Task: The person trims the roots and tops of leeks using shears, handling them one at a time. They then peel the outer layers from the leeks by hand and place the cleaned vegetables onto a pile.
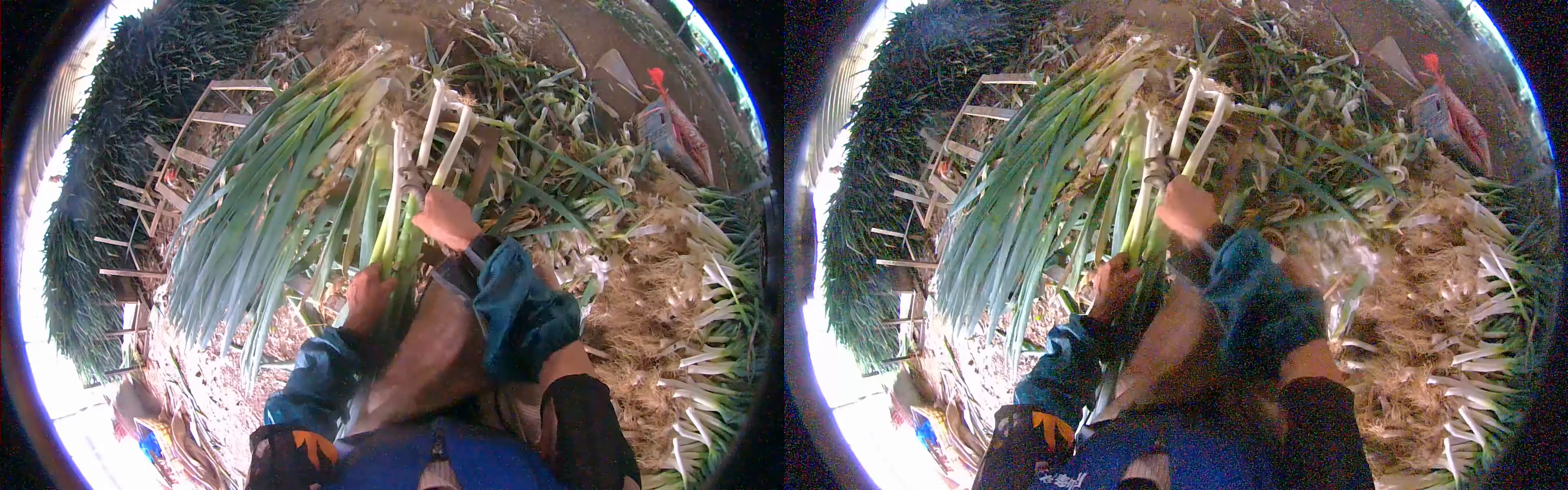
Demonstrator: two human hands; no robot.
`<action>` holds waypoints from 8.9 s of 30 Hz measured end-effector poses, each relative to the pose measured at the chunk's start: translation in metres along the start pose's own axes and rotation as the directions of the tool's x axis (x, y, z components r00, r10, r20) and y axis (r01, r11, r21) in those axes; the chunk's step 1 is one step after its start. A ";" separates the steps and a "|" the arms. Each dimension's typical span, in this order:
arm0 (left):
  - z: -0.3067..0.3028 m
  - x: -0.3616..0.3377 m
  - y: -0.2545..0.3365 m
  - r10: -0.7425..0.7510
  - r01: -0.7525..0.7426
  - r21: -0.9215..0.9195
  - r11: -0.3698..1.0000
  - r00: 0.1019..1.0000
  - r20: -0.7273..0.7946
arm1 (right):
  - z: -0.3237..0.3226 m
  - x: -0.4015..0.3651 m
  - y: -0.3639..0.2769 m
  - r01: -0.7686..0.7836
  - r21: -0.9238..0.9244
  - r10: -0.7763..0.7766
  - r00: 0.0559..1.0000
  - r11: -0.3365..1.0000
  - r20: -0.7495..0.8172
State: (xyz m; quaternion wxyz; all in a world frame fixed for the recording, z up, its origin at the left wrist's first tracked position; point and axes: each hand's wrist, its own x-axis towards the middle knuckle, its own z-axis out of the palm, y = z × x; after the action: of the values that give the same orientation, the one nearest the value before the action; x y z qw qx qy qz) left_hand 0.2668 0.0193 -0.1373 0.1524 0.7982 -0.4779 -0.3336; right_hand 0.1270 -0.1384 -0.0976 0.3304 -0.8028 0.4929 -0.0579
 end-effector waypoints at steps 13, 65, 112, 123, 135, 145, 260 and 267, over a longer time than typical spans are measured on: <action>0.039 0.120 -0.020 0.326 -0.270 0.193 0.944 0.860 -0.393 | -0.007 -0.019 0.010 0.006 0.023 -0.006 1.000 1.000 -0.003; -0.016 0.202 -0.017 0.201 -0.132 0.251 0.959 0.941 -0.273 | 0.000 -0.030 -0.019 0.141 0.140 -0.160 0.978 0.980 0.137; -0.067 0.126 -0.133 0.440 -0.035 0.607 0.794 0.721 -0.535 | -0.002 -0.019 -0.005 0.093 -0.033 -0.090 0.993 0.995 0.072; -0.094 0.100 -0.060 0.074 -0.007 0.258 0.966 0.965 -0.250 | 0.022 -0.055 -0.059 0.157 0.085 -0.176 0.939 0.984 0.296; -0.074 0.106 -0.012 0.037 -0.002 0.107 0.994 0.944 -0.327 | 0.006 -0.068 -0.048 0.144 0.128 -0.175 0.944 0.981 0.279; -0.040 0.074 -0.022 0.081 -0.101 -0.066 0.993 0.965 -0.250 | 0.016 -0.034 -0.023 0.181 0.106 -0.181 0.983 0.978 -0.010; -0.072 0.046 -0.020 0.109 -0.025 -0.228 0.973 0.926 0.360 | -0.009 -0.027 -0.035 0.039 0.129 -0.057 0.988 0.991 0.141; -0.049 0.035 -0.045 0.187 -0.097 -0.375 0.922 0.960 0.210 | 0.010 -0.029 -0.017 0.092 0.079 -0.094 0.995 0.993 0.028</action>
State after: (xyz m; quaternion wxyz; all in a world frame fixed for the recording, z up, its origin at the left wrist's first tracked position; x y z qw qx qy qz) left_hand 0.3414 0.0078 -0.1401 0.2609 0.6729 -0.4805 -0.4982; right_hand 0.1293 -0.1046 -0.0886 0.3658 -0.8123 0.4472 -0.0797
